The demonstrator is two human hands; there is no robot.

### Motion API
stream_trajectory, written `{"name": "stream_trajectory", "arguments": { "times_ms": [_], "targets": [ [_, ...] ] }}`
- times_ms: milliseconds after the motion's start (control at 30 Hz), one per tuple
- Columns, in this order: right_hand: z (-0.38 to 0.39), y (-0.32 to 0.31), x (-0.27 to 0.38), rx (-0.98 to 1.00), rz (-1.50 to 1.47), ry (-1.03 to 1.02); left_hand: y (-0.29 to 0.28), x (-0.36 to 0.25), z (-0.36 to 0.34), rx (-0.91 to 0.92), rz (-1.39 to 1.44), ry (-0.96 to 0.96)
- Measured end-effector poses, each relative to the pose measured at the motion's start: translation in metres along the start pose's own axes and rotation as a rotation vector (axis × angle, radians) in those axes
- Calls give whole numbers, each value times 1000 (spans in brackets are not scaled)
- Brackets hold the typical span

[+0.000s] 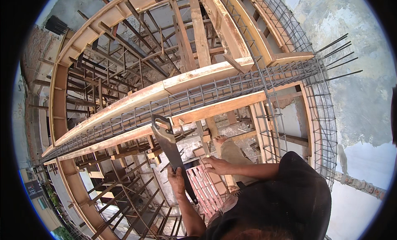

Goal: The person places a wooden panel onto a rebar and wooden frame, measures the panel with a tape measure, and then retrieves tools from a bucket.

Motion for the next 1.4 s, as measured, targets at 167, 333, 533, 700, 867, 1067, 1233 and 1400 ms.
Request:
{"name": "stream_trajectory", "arguments": {
  "times_ms": [167,333,533,700,867,1067,1233,1400],
  "targets": [
    [12,-43,28,-260,572,-535,-78,8,97,203,-19,-210],
    [46,-27,14,-154,545,-684,-108,53,203,365,191,-596],
    [75,-24,45,95,469,-892,-122,100,285,214,421,-661],
    [63,-7,79,381,534,-1057,-131,132,292,373,-165,-418],
    [37,17,93,608,615,-1196,-114,118,287,-386,-597,-43],
    [35,59,72,783,644,-888,-64,83,337,-486,334,-482],
    [74,125,113,881,507,-1228,-41,102,365,-1009,1086,-479],
    [177,209,176,1228,245,-1761,-50,127,417,-1602,1510,-467]
  ]
}}
Point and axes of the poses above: each hand's wrist, its own z-axis away from the middle knuckle, its own y-axis out of the palm, x = y × z, the point moved 4 cm from there along -z, towards the middle knuckle, and after that the axes turned 13 degrees about -x, right-handed, at the moved point
